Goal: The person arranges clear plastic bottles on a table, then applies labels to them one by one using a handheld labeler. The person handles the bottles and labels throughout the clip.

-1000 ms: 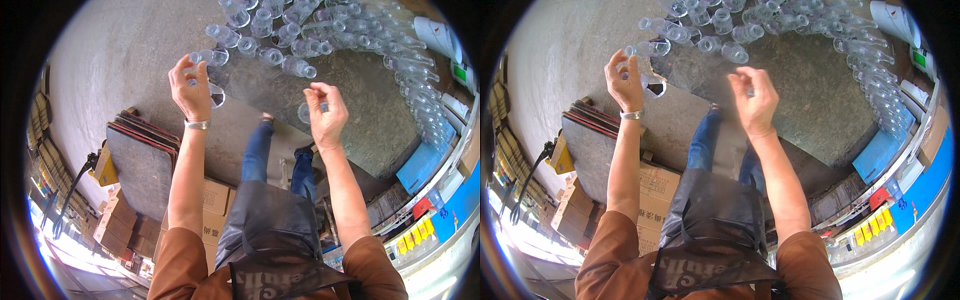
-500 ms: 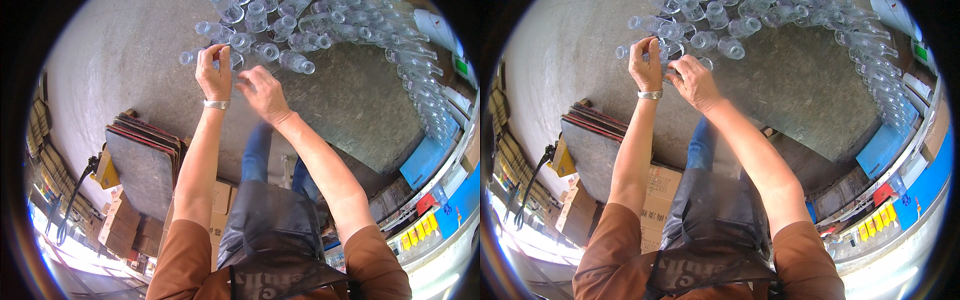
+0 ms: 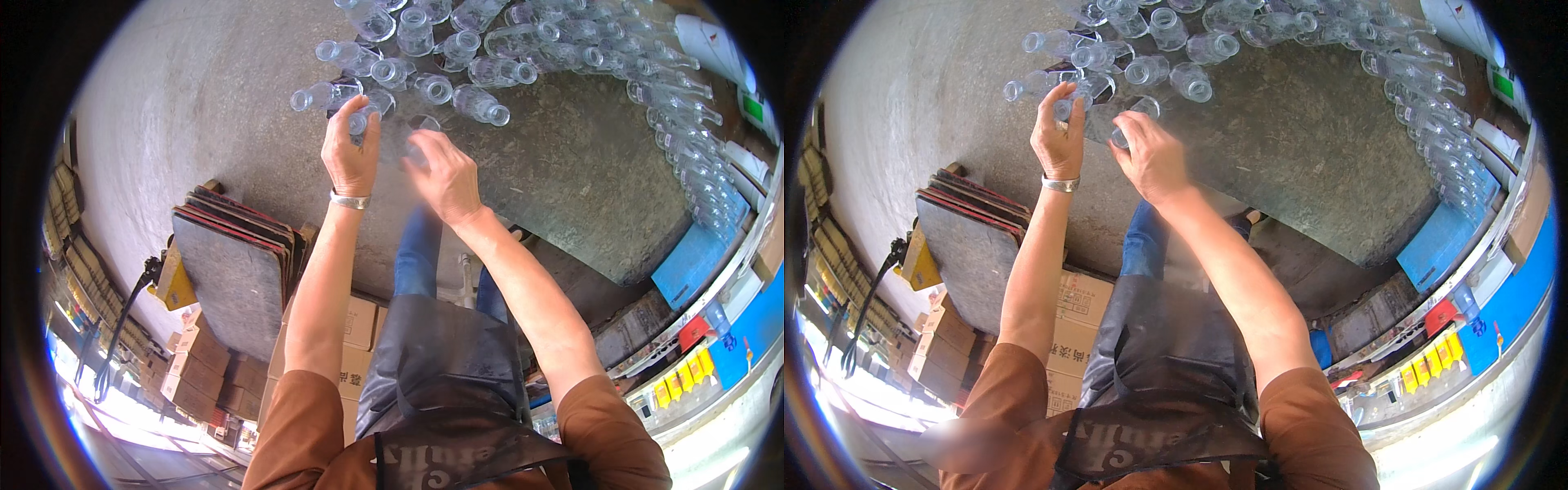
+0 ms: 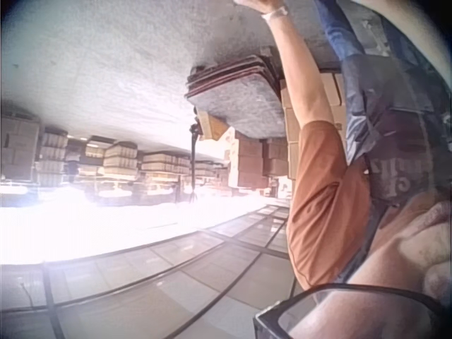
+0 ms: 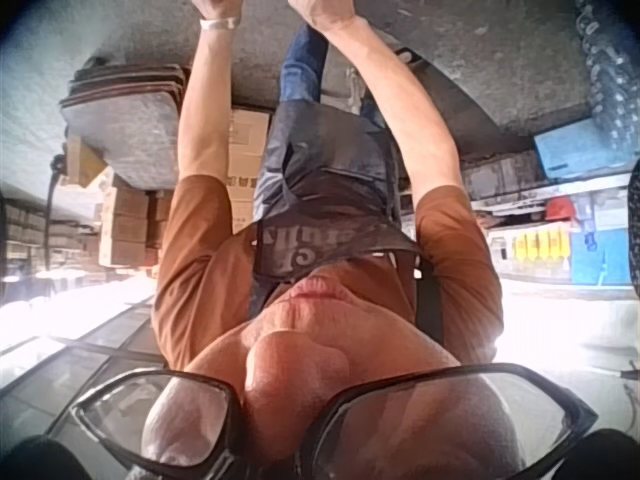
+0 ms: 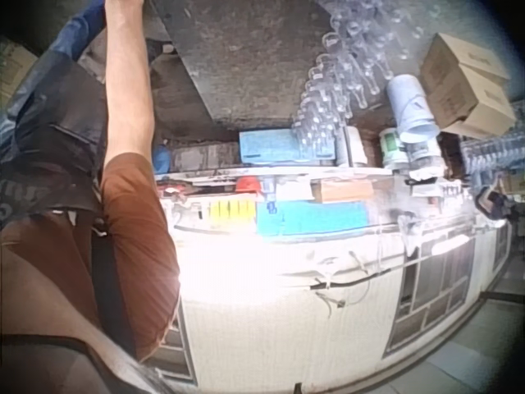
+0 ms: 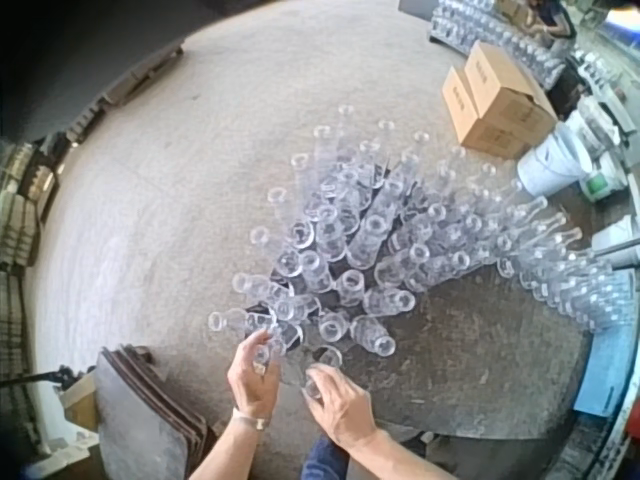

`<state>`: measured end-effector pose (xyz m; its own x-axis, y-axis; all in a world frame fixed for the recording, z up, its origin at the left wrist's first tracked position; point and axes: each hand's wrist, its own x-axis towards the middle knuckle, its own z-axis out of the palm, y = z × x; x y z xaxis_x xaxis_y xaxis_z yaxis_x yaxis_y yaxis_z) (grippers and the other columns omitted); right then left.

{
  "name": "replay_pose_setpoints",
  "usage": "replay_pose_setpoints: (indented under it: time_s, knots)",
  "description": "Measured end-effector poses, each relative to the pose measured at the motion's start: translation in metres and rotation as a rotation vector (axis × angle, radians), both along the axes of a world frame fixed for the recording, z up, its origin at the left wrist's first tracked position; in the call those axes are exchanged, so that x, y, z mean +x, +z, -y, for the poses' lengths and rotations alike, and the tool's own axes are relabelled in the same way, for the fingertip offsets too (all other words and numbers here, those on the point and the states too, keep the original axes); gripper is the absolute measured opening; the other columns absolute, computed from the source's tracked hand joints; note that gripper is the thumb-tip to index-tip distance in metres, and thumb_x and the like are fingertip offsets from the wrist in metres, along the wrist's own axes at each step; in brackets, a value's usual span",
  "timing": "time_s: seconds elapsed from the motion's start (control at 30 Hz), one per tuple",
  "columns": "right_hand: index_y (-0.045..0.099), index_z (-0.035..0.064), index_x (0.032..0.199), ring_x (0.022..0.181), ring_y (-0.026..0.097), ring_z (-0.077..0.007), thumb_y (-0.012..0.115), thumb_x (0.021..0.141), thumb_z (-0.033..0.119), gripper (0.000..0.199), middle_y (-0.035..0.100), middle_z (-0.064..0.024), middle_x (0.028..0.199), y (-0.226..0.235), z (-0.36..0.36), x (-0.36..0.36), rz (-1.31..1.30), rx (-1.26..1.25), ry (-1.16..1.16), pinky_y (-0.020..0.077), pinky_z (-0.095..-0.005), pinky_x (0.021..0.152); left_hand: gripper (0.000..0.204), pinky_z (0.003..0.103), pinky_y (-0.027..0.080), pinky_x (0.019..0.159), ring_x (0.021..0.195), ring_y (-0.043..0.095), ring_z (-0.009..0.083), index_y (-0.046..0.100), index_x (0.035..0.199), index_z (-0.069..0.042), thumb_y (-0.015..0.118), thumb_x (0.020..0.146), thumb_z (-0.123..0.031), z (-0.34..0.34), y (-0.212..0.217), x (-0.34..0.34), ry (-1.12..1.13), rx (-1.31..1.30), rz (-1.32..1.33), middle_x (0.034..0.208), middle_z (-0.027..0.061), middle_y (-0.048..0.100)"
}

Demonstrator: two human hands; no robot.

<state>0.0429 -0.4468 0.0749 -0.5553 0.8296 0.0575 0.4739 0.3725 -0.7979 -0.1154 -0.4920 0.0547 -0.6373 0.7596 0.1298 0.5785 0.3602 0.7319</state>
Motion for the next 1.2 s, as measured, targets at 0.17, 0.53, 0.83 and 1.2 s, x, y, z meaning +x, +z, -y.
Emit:
replay_pose_setpoints:
  time_s: [0.17,0.53,0.83,1.2]
  knots:
    - [0.064,0.0061,0.106,0.096,0.07,-0.0303,0.079,0.076,0.01,0.033,0.07,-0.0097,0.109,-0.002,-0.012,-0.011,-0.031,0.013,0.045,0.0586,-0.0378,0.078,0.031,0.036,0.054,0.088,0.102,0.07,0.0266,0.068,0.116,-0.008,0.076,0.087,-0.014,-0.003,0.003,0.002,0.031,-0.019,-0.005,0.11,0.01,0.072]
    - [0.064,0.0063,0.109,0.091,0.071,-0.0302,0.078,0.079,0.019,0.035,0.068,-0.0089,0.111,-0.003,-0.017,-0.022,-0.009,-0.012,0.05,0.0586,-0.0387,0.074,0.043,0.037,0.05,0.096,0.112,0.066,0.0292,0.062,0.128,-0.004,0.074,0.088,-0.013,-0.004,0.013,0.009,0.016,-0.005,-0.046,0.121,0.0133,0.069]
    - [0.055,0.001,0.129,0.093,0.07,-0.0313,0.079,0.08,0.018,0.057,0.057,-0.0174,0.126,0.024,-0.011,0.011,0.004,-0.093,-0.001,0.0599,-0.0396,0.073,0.049,0.045,0.038,0.112,0.131,0.052,0.037,0.054,0.137,-0.001,0.067,0.091,-0.008,0.016,0.057,0.058,0.019,-0.036,-0.18,0.138,0.0205,0.057]
    - [0.065,0.0058,0.119,0.1,0.066,-0.0368,0.065,0.092,0.037,0.041,0.066,-0.0153,0.115,0.054,0.182,0.378,0.287,-0.57,-0.404,0.0543,-0.0462,0.083,0.048,0.047,0.039,0.111,0.13,0.051,0.0381,0.051,0.14,0.002,0.062,0.094,-0.005,0.064,0.141,0.205,-0.467,-0.231,-0.313,0.14,0.0213,0.055]
